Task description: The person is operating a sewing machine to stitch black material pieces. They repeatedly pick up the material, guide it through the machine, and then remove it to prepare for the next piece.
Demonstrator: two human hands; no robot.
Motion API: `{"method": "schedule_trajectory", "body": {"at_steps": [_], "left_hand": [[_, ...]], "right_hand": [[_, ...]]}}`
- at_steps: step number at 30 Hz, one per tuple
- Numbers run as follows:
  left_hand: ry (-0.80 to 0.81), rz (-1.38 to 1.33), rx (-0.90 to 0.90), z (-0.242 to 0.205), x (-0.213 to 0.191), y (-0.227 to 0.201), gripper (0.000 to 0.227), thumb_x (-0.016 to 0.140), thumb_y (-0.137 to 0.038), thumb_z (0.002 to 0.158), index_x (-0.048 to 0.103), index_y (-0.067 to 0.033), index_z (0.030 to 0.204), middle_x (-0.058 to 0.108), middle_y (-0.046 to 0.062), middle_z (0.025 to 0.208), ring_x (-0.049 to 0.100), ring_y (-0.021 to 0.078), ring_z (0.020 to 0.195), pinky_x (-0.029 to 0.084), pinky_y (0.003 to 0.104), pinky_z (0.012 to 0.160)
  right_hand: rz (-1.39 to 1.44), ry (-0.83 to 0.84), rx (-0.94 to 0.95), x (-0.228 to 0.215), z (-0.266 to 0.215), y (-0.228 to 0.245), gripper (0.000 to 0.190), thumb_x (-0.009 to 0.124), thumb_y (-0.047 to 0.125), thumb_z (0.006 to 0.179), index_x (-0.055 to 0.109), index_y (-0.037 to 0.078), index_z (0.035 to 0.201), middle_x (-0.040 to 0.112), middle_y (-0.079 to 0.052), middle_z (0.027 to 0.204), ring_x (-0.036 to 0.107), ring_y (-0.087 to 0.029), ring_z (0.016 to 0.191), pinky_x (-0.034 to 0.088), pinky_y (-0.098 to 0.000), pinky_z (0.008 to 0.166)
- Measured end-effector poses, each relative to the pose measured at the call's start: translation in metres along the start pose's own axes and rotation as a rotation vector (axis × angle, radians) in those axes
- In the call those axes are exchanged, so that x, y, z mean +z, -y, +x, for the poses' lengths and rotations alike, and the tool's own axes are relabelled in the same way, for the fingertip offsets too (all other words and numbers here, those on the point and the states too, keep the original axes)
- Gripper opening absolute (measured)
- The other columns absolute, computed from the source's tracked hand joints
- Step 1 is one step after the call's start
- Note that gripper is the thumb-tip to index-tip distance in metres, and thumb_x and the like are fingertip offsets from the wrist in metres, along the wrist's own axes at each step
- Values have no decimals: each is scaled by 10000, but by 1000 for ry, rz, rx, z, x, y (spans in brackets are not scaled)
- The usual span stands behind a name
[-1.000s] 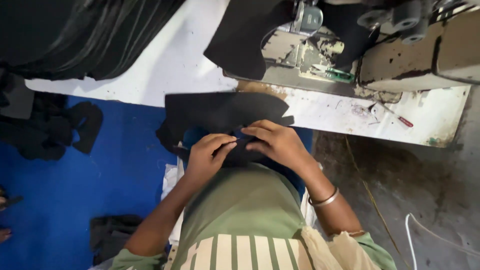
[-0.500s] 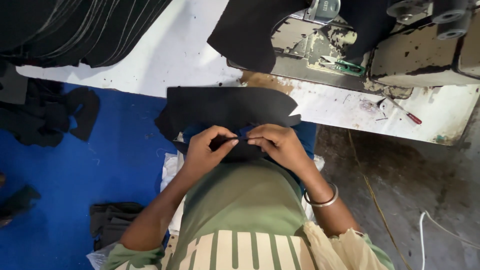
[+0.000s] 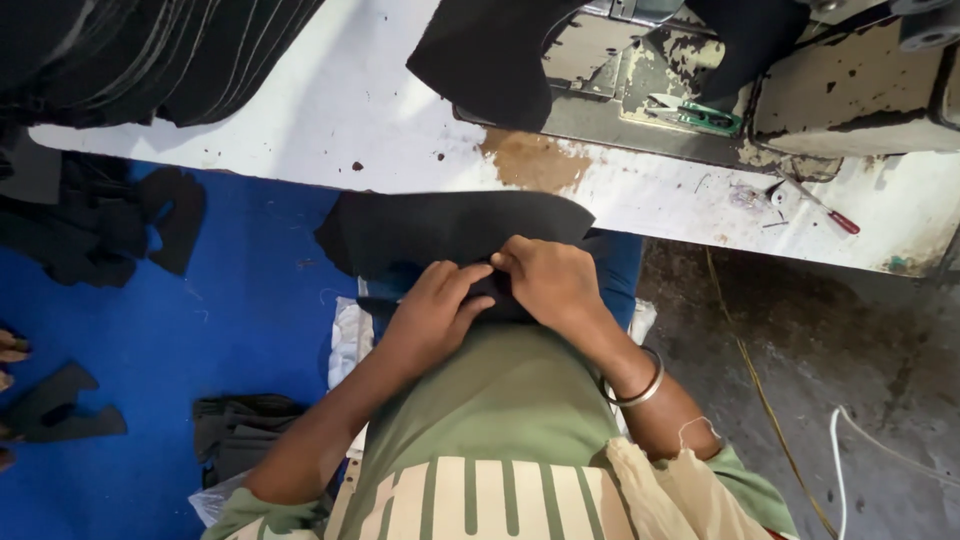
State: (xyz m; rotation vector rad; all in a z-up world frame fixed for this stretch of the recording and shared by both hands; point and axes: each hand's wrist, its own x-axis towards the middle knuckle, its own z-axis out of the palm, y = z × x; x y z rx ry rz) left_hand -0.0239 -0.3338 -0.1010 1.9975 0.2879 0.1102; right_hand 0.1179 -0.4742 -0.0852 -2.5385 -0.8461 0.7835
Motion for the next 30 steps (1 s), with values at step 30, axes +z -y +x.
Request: {"method": "schedule_trajectory", "body": {"at_steps": [30], "left_hand": [[45, 337, 198, 25, -36, -61, 129, 687, -165, 949, 668, -100, 1059, 685, 69, 897, 627, 278, 863, 429, 452, 837]], "right_hand": [[406, -32, -324, -42, -37, -23, 169, 729, 45, 904, 692, 41, 1069, 716, -110, 1008, 680, -291, 884, 546, -371, 769]]}}
